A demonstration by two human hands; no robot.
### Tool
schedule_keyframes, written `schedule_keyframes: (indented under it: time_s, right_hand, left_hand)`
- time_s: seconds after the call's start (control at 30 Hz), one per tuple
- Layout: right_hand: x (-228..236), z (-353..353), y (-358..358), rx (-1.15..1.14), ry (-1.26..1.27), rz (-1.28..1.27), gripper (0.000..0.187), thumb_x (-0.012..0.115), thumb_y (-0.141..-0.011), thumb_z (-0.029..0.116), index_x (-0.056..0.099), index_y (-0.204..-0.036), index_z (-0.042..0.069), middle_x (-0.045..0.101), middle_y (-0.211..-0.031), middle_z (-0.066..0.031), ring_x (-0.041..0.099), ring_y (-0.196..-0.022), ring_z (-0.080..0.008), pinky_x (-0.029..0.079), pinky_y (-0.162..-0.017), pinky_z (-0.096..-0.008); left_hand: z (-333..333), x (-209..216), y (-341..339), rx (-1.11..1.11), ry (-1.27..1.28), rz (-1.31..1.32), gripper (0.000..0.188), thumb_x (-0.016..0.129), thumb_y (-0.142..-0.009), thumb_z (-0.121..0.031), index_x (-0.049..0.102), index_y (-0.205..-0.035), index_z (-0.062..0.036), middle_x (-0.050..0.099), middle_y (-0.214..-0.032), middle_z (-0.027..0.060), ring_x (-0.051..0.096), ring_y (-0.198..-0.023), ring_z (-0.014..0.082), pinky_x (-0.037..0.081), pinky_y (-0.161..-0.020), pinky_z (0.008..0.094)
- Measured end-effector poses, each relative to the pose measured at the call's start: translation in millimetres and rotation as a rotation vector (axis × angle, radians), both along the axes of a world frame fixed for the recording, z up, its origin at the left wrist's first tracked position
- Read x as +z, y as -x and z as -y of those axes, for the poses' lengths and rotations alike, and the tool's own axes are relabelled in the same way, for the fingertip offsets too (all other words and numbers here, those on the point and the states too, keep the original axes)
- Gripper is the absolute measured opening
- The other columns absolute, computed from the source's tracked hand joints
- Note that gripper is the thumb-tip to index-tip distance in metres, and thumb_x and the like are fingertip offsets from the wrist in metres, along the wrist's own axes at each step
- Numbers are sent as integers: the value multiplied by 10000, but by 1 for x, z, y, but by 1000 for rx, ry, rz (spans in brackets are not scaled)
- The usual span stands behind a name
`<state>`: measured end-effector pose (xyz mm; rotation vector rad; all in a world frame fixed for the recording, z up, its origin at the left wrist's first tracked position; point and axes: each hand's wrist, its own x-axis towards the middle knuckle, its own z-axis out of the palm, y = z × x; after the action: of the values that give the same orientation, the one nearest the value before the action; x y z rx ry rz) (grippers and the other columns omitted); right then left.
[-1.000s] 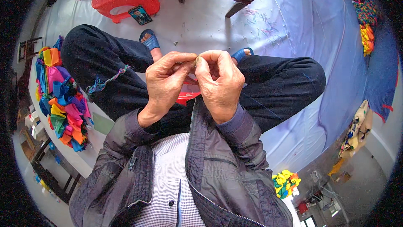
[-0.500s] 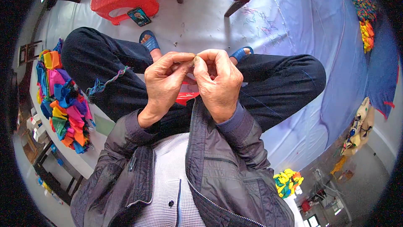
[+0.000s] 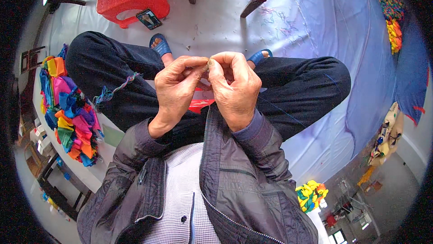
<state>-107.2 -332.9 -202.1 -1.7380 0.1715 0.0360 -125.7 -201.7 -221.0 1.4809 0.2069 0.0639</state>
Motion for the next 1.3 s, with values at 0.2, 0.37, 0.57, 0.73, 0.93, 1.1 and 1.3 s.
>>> schedule_keyframes:
  time_s: [0.2,0.37,0.57,0.73,0.93,1.1,1.3]
  right_hand:
    - [-1,2,0,14,-10,-8,75,737,-941,18,677,-981,-6,720,-803,-62,702,-695,-108,572,-640,-261]
    - [-1,5,2,89,16,0,89,663,-1020,31,643,-1072,-39,716,-887,-67,704,-740,-105,601,-651,-241]
    - [-5,5,2,95,-11,21,101,664,-1016,19,641,-1093,-43,718,-901,-72,705,-742,-114,602,-650,-243]
    - [-4,6,3,61,-31,6,137,669,-1012,14,636,-1131,-45,719,-918,-75,704,-751,-115,600,-660,-242]
    - [0,3,3,90,-40,-1,178,677,-1007,15,636,-1170,-45,720,-929,-74,701,-766,-111,593,-676,-238]
    - [0,6,3,99,9,13,174,683,-1004,17,641,-1162,-43,720,-926,-68,700,-773,-105,590,-676,-235]
    - [-2,7,2,114,55,36,156,682,-998,5,643,-1143,-39,718,-920,-62,699,-772,-100,589,-678,-236]
  left_hand:
    - [0,-4,1,-4,14,-9,161,689,-952,81,741,-1096,33,754,-951,48,718,-837,91,590,-744,218]
    - [0,-2,0,5,-2,5,166,689,-951,81,742,-1101,32,759,-951,55,722,-836,96,593,-750,219]
    - [-1,-2,0,8,12,7,173,692,-948,82,743,-1105,31,763,-951,58,729,-842,102,596,-757,222]
    - [1,2,-1,2,8,-1,171,696,-947,81,743,-1103,30,764,-950,61,736,-851,109,601,-754,227]
    - [-2,-8,1,3,18,39,157,697,-949,76,740,-1094,32,759,-946,59,740,-851,117,604,-743,228]
    - [-4,-12,1,-22,-180,128,132,700,-942,80,738,-1060,37,744,-922,58,740,-830,126,597,-721,229]
    - [-5,-8,-3,-13,-313,231,135,709,-910,99,737,-1026,35,731,-888,78,722,-778,130,574,-669,249]
